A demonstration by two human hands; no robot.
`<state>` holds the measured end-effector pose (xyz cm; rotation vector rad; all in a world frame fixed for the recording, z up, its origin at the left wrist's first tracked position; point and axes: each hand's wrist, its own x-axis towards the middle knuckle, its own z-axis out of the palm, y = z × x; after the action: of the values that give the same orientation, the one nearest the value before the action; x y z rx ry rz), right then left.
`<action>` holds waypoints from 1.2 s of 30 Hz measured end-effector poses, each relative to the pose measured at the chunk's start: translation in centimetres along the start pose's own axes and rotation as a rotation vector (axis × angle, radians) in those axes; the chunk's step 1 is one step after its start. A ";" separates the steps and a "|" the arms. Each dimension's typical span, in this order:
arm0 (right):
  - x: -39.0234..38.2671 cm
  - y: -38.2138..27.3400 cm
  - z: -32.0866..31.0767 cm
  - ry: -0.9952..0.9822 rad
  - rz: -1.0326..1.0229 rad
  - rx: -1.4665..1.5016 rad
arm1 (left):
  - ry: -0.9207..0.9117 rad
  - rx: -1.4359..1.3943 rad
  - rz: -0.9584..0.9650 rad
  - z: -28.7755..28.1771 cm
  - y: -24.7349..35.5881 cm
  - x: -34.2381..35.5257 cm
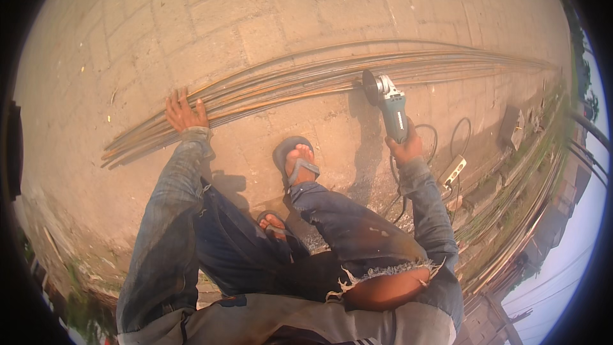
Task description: The person uses an angle grinder to cut several long metal rods laid on a paved surface. They hold the rods with one hand and operate the grinder with the other, producing sparks as the cuts are made. After cutting, the person gathers the cut pieces and arranges them on the ground.
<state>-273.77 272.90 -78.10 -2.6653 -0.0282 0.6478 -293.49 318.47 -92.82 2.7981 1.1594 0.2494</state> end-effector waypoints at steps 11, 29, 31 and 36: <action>-1.0 2.2 0.6 -0.002 0.025 -0.083 | 0.033 0.043 0.016 -0.1 0.2 0.1; -1.1 1.8 0.3 -0.004 0.000 -0.053 | 0.010 0.028 -0.003 -0.4 0.3 0.1; -0.8 1.2 0.2 -0.017 0.016 -0.040 | 0.006 0.035 -0.011 -0.4 0.2 0.1; -1.1 2.1 0.5 -0.005 0.027 -0.042 | -0.021 0.004 -0.017 -0.4 0.4 0.2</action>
<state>-275.12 271.06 -78.84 -2.7086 -0.0075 0.6695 -293.15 318.31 -92.33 2.7855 1.1802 0.2160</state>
